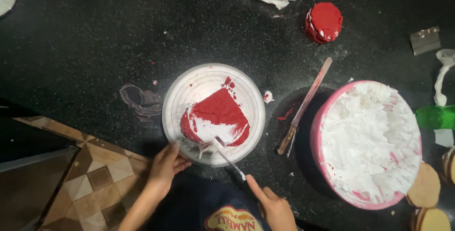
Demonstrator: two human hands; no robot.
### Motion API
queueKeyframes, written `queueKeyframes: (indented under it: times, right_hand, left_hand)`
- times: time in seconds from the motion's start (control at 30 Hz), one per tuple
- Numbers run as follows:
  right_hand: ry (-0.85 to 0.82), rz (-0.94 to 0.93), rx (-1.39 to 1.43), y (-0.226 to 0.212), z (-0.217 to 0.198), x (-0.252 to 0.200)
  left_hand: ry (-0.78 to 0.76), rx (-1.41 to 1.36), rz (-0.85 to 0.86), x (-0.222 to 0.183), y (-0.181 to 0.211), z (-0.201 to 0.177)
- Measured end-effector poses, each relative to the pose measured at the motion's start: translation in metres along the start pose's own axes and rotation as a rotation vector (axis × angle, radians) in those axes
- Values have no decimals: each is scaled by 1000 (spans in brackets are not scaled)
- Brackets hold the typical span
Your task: The person cuts a round red cake into quarters on a turntable, removes one quarter, and spreads white frosting on the remaining cake. They then place the removed quarter back onto the frosted area and smooth the frosting with a spatula.
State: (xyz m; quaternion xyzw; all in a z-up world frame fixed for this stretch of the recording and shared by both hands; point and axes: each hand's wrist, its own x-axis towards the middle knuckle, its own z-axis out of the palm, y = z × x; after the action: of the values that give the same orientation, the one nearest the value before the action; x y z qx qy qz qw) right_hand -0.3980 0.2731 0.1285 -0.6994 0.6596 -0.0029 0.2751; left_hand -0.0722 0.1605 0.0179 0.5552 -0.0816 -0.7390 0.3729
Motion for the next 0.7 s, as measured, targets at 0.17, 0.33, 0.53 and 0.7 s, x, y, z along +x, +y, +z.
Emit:
queueKeyframes:
  times: [0.17, 0.33, 0.53, 0.7]
  right_hand:
    - [-64, -154, 85, -6, -4, 2]
    - [-32, -318, -124, -18, -14, 16]
    - [22, -405, -183, -28, -23, 27]
    - [42, -419, -272, -42, -40, 32]
  left_hand:
    - [-26, -259, -162, 2, -23, -4]
    - [-118, -394, -231, 1, -30, -10]
    - [78, -329, -345, -11, -15, -6]
    - [-63, -303, -300, -7, -35, -36]
